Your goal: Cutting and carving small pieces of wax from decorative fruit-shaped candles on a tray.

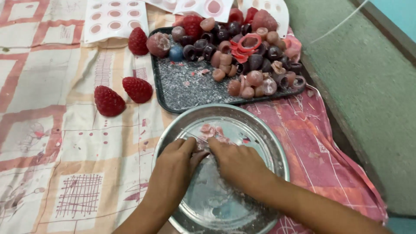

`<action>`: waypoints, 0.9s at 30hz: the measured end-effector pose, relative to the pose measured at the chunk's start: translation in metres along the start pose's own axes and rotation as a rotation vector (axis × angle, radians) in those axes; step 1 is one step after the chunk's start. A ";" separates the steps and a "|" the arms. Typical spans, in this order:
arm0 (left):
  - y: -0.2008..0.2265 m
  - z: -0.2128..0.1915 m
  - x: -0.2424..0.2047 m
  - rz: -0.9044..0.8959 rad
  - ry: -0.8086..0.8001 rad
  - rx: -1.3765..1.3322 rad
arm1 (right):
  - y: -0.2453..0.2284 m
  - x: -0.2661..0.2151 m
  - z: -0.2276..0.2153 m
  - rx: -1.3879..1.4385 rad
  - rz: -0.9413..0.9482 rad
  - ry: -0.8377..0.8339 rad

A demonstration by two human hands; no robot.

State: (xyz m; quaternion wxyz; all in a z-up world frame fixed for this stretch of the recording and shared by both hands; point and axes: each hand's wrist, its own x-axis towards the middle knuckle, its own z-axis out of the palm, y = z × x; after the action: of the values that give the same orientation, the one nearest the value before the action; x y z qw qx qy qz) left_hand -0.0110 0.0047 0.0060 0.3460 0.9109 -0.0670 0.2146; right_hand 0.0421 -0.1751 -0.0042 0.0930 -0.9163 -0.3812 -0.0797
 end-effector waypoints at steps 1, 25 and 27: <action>-0.003 0.001 0.001 -0.017 -0.015 -0.006 | 0.000 0.003 -0.008 0.058 0.138 -0.112; -0.015 0.004 0.011 -0.179 -0.168 -0.073 | 0.021 0.012 -0.025 0.301 0.399 -0.390; -0.014 0.002 0.012 -0.167 -0.177 -0.111 | 0.019 0.018 -0.032 0.301 0.497 -0.473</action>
State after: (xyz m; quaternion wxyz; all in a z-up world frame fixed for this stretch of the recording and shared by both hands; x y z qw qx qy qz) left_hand 0.0043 0.0143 0.0012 0.4051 0.9082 -0.0331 0.0997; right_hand 0.0662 -0.1831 0.0289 0.1523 -0.9501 -0.1655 0.2163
